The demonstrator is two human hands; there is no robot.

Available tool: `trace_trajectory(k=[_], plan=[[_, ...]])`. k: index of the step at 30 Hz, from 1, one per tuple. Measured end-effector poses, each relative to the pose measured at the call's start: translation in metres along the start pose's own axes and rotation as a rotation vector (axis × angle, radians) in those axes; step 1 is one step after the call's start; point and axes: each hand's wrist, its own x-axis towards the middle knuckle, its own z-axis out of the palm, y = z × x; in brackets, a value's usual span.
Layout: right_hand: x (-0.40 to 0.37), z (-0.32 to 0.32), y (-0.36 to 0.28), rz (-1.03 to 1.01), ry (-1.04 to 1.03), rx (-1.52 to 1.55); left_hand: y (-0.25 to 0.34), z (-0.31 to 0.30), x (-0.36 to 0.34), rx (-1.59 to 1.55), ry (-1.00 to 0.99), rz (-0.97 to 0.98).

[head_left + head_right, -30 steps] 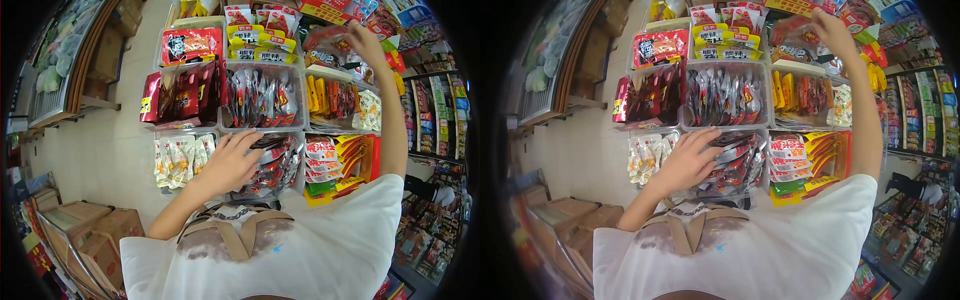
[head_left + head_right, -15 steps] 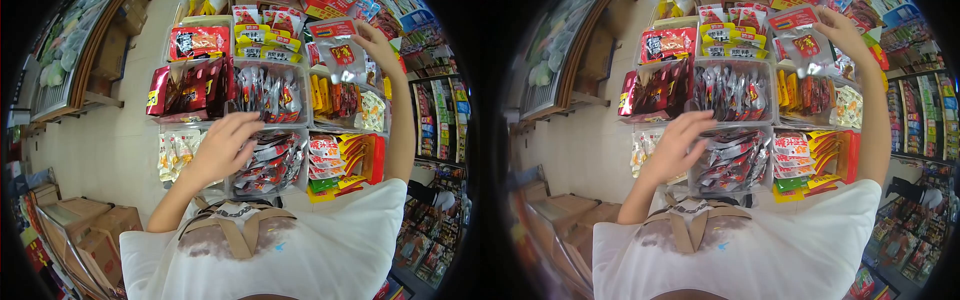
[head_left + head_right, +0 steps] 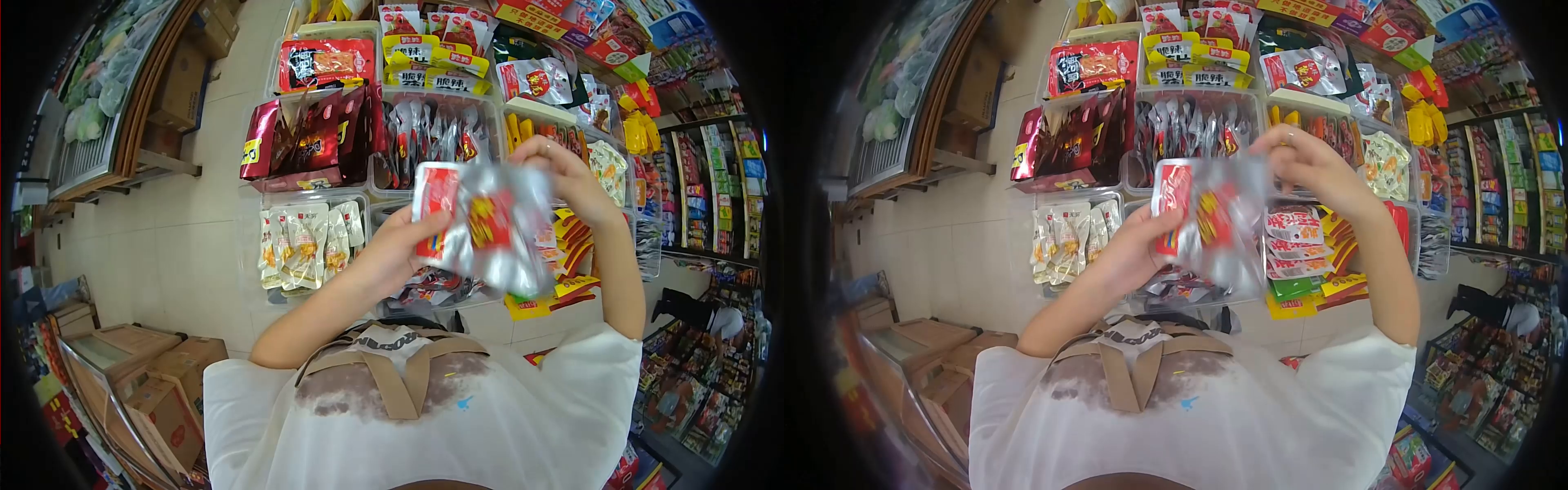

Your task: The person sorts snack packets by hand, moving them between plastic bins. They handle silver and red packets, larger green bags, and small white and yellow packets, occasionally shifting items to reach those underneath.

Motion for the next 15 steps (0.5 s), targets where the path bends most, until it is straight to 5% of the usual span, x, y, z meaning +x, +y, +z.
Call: trace_trajectory(k=[2,4,6,7,10,12,15], plan=[[-0.015,0.008,0.011,-0.119,0.027,-0.306,-0.007,-0.002,0.007,-0.096,0.036,0.04],[-0.029,0.034,0.031,-0.207,0.072,0.007,-0.018,0.001,0.016,0.001,0.057,0.186],[-0.037,0.041,0.034,0.152,0.271,-0.353,-0.034,0.01,0.021,0.184,0.06,0.189],[-0.021,0.051,0.059,0.034,0.646,-0.006,-0.037,0.014,0.022,0.39,-0.004,0.138],[-0.031,0.036,0.028,-0.107,0.808,0.193,-0.029,0.017,0.021,0.839,-0.161,0.135],[-0.041,0.016,0.022,-0.1,0.887,0.138,-0.003,0.011,0.023,1.617,-0.456,0.479],[-0.04,0.006,0.014,-0.054,0.774,-0.016,0.032,0.003,0.051,2.131,-0.269,0.873]])
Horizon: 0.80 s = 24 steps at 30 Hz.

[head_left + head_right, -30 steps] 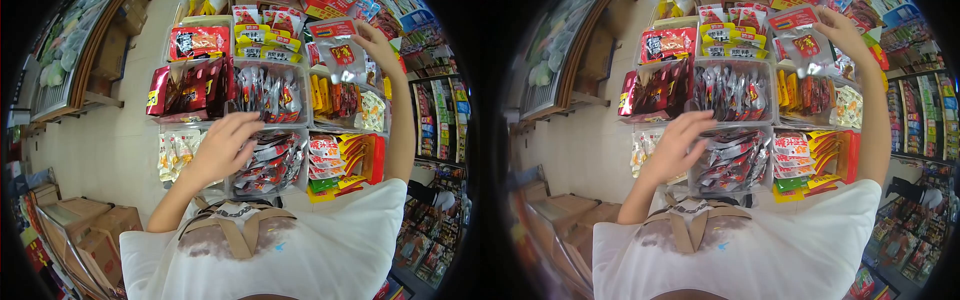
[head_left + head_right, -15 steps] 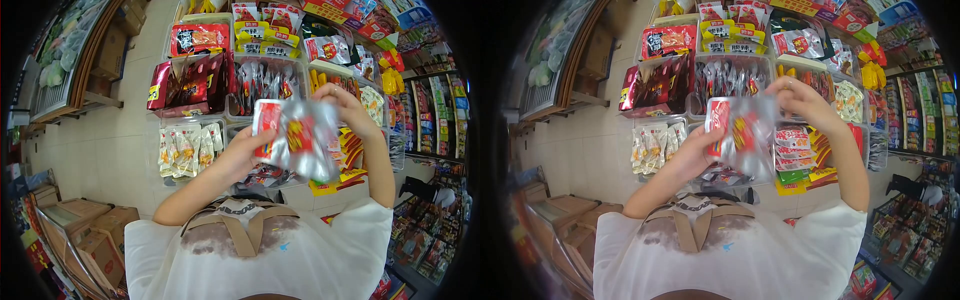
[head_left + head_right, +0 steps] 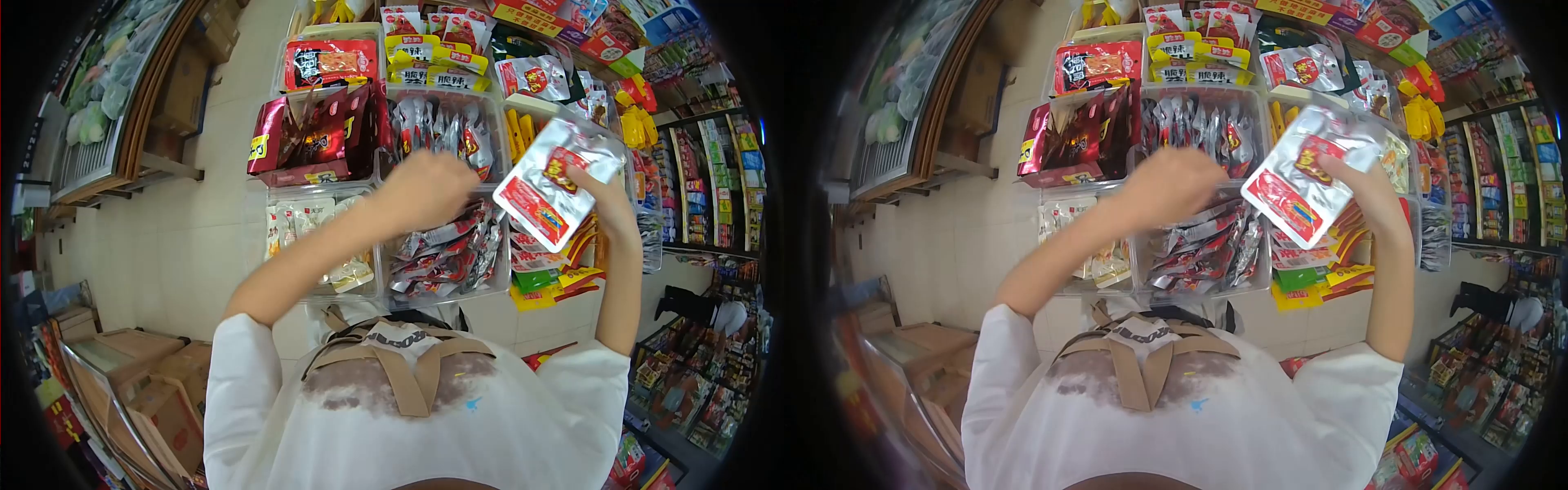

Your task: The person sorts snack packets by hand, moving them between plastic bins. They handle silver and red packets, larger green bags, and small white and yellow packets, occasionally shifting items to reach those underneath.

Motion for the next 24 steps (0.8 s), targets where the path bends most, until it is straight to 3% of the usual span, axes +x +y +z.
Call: trace_trajectory(k=[3,5,12,15,17,20,24], plan=[[0.021,0.01,0.0,0.017,-0.187,-0.252,-0.035,0.003,0.013,0.317,-0.302,0.068],[0.024,0.025,-0.021,0.05,-0.271,-0.326,-0.054,0.012,0.017,0.403,-0.347,0.163],[0.043,0.038,-0.013,0.106,-0.354,-0.196,-0.067,0.013,0.024,0.552,-0.271,0.436],[0.047,0.035,-0.012,0.176,-0.494,-0.211,-0.064,0.003,0.031,0.492,-0.394,0.474],[0.049,0.036,-0.01,0.178,-0.503,-0.208,-0.065,0.009,0.031,0.453,-0.38,0.647],[0.061,0.037,-0.001,0.334,-0.533,-0.214,-0.069,0.013,0.03,0.584,-0.31,0.647],[0.061,0.049,-0.007,0.373,-0.518,-0.231,-0.066,0.017,0.026,0.591,-0.315,0.553]])
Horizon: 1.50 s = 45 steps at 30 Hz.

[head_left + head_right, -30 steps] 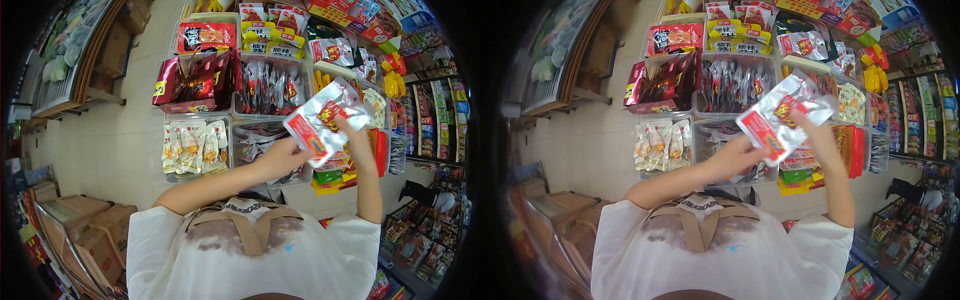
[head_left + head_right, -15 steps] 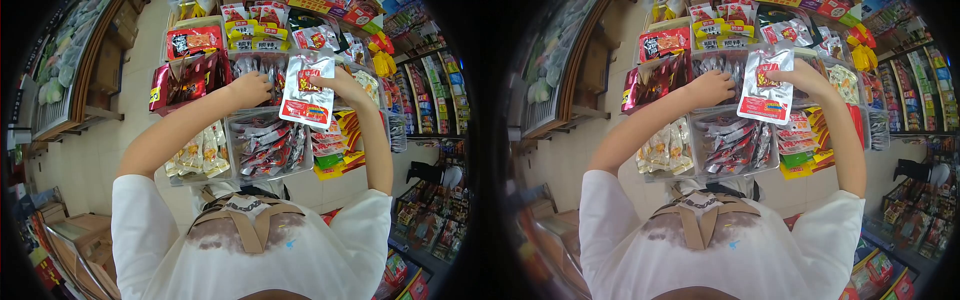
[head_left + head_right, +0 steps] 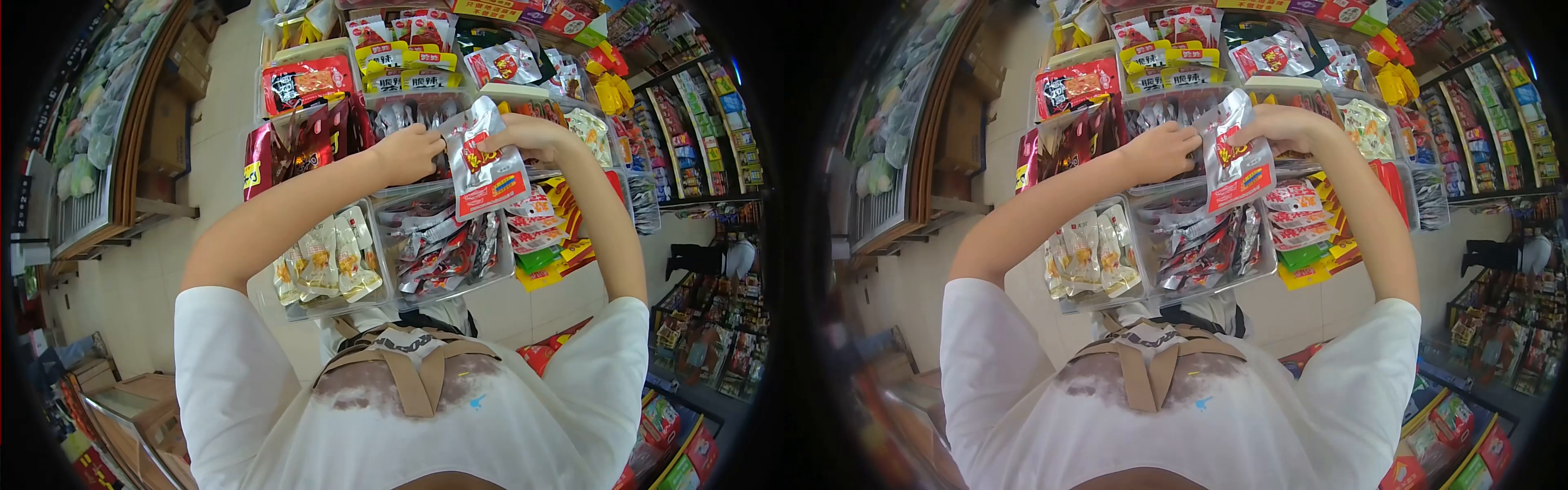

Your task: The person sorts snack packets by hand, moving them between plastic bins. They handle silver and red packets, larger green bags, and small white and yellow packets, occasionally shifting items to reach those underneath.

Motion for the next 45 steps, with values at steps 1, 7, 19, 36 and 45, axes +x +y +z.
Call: trace_trajectory(k=[1,7,19,36,45], plan=[[0.001,-0.001,-0.002,0.042,0.008,-0.038,0.002,0.002,-0.003,-0.001,0.052,-0.042],[0.006,-0.013,-0.001,0.147,0.021,-0.087,0.0,-0.001,-0.009,-0.118,0.099,-0.133],[-0.004,-0.011,-0.004,0.015,0.034,-0.005,-0.027,-0.006,-0.033,-0.225,-0.23,-0.351],[0.069,0.027,-0.056,0.26,-0.193,-0.117,-0.033,-0.005,-0.048,-0.183,-0.199,-0.257],[0.077,0.048,-0.075,0.439,-0.278,-0.209,-0.03,-0.011,-0.046,-0.219,-0.227,-0.287]])
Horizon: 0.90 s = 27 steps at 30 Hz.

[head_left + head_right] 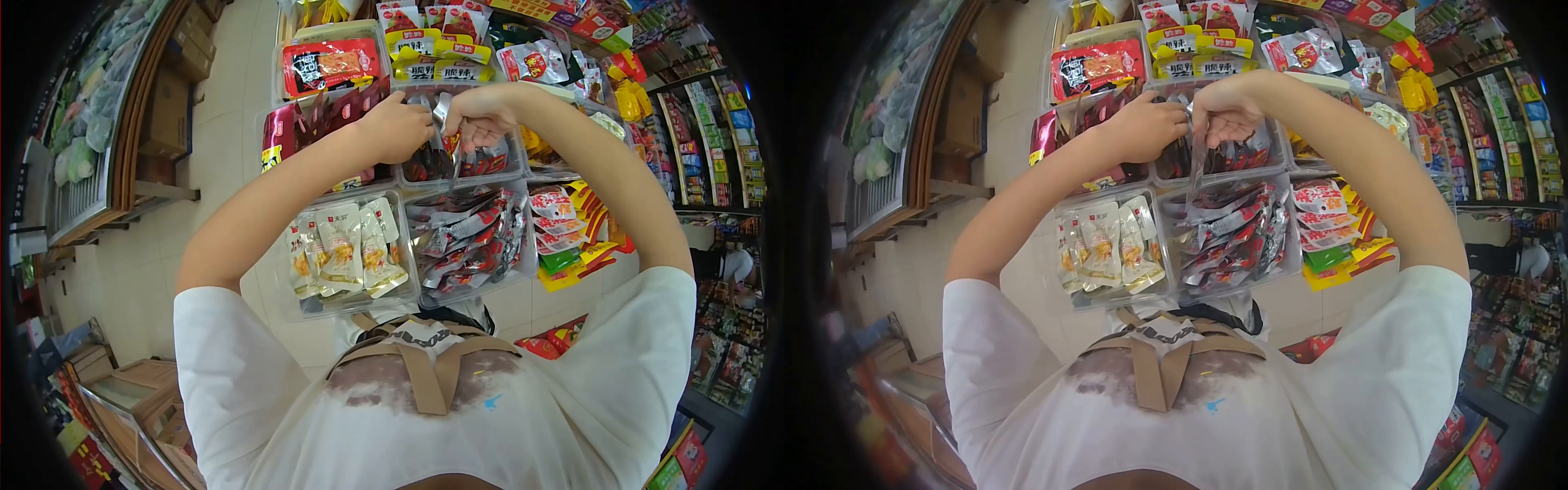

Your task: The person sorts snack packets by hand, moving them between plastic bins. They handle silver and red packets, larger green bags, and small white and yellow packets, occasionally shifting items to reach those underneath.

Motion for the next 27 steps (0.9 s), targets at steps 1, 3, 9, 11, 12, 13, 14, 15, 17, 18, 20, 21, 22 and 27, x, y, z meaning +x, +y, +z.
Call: trace_trajectory(k=[1,3,9,11,12,13,14,15,17,18,20,21,22,27], plan=[[-0.004,0.0,-0.003,0.007,-0.012,-0.054,0.001,0.002,0.0,-0.003,0.0,0.002],[-0.001,-0.011,-0.003,0.031,-0.101,-0.135,0.0,0.006,0.001,-0.031,0.08,-0.015],[-0.014,-0.023,0.033,-0.152,0.123,0.034,-0.009,0.006,-0.008,-0.089,0.131,0.05],[-0.023,-0.018,0.038,-0.232,0.18,0.099,-0.012,0.003,-0.014,-0.077,0.107,0.05],[-0.027,-0.013,0.038,-0.233,0.178,0.099,-0.013,0.003,-0.017,-0.064,0.082,0.051],[-0.03,-0.008,0.038,-0.284,0.197,0.187,-0.013,0.004,-0.018,-0.065,0.08,0.051],[-0.031,-0.005,0.038,-0.337,0.216,0.276,-0.014,0.005,-0.02,-0.06,0.069,0.049],[-0.028,-0.002,0.039,-0.399,0.2,0.331,-0.014,0.005,-0.02,-0.055,0.058,0.047],[-0.011,-0.006,0.04,-0.38,0.191,0.311,-0.014,0.005,-0.019,-0.04,0.057,0.053],[-0.005,-0.007,0.035,-0.357,0.179,0.288,-0.014,0.005,-0.018,-0.03,0.057,0.056],[0.0,-0.008,0.024,-0.32,0.159,0.206,-0.012,0.007,-0.018,-0.024,0.078,0.051],[-0.001,-0.005,0.016,-0.27,0.13,0.112,-0.011,0.007,-0.018,-0.021,0.099,0.046],[0.0,-0.003,0.009,-0.219,0.1,0.019,-0.01,0.007,-0.019,-0.02,0.098,0.045],[0.003,0.01,-0.011,-0.126,0.187,-0.079,-0.007,0.009,-0.016,-0.01,0.186,0.05]])
